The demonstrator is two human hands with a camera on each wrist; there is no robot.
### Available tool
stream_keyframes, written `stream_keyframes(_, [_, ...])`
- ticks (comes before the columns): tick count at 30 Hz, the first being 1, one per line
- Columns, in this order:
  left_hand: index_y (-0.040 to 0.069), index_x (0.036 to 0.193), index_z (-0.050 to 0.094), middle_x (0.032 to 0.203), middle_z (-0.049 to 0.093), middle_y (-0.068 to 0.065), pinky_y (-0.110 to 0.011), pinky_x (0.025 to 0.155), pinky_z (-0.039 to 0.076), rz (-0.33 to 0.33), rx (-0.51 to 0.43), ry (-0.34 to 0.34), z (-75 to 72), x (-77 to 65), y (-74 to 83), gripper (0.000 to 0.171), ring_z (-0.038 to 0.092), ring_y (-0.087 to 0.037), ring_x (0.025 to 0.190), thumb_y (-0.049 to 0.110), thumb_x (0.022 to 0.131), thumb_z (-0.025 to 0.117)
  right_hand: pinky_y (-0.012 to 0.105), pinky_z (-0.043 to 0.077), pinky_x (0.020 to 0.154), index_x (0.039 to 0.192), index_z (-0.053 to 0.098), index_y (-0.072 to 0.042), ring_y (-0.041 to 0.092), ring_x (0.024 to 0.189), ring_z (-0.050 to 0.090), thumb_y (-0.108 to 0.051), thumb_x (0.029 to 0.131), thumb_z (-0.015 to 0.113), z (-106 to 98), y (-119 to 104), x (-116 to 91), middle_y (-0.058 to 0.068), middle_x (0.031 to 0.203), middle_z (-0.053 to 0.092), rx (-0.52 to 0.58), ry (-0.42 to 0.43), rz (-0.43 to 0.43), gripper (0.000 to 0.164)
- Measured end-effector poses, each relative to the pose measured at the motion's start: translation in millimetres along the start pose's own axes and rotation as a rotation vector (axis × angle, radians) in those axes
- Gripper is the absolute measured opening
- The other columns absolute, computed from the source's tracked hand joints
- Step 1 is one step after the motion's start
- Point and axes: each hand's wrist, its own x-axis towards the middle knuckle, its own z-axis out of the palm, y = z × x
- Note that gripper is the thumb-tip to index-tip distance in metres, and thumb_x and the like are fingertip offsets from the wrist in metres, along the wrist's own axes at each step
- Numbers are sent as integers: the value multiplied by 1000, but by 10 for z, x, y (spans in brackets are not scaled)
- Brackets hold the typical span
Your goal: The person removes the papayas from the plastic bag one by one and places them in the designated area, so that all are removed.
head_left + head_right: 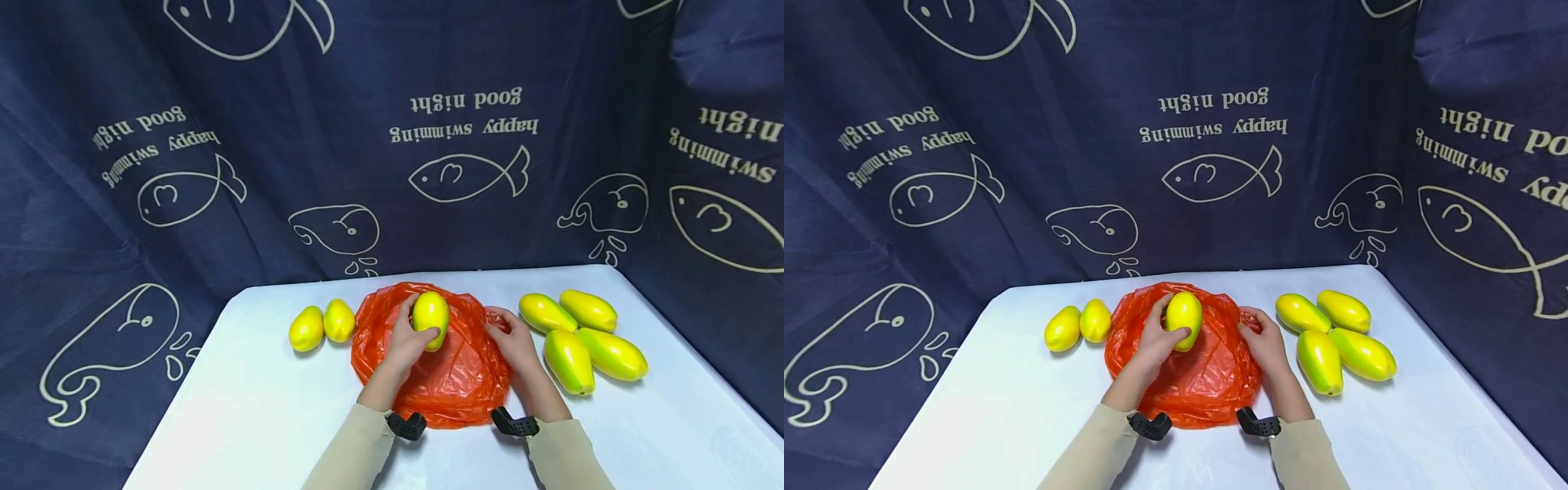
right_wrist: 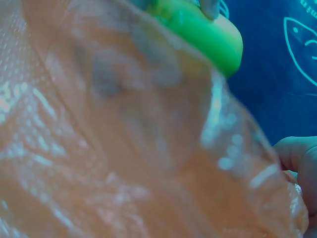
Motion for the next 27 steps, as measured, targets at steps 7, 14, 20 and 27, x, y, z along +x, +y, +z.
stream_keyframes(7, [29,152,32,149,41,-5,-52,106,48,29,1,-2,-169,-44,27,86,44,-32,128,9,79,74,34,55,99,145,48,-21,26,124,50,-19,100,55,0,17,-1,9,144,49,17,-5,14,46])
stream_keyframes(14, [30,153,31,152,39,-3,-52,109,45,46,16,9,-329,-102,66,87,41,-31,131,8,80,73,39,54,102,147,47,-22,27,127,50,-20,100,55,-16,17,-4,7,148,47,20,-2,16,47])
stream_keyframes(20, [33,153,32,153,40,-1,-52,110,43,70,32,42,-475,-140,114,87,40,-30,132,8,80,72,37,56,98,147,46,-22,28,125,51,-20,101,55,-26,15,-19,8,146,48,5,8,9,47])
stream_keyframes(27, [39,152,30,156,36,1,-55,113,40,98,71,66,-656,-201,134,91,38,-28,137,5,79,72,34,56,98,147,46,-22,27,124,51,-20,101,54,-49,-1,-13,8,145,48,-2,11,-4,47])
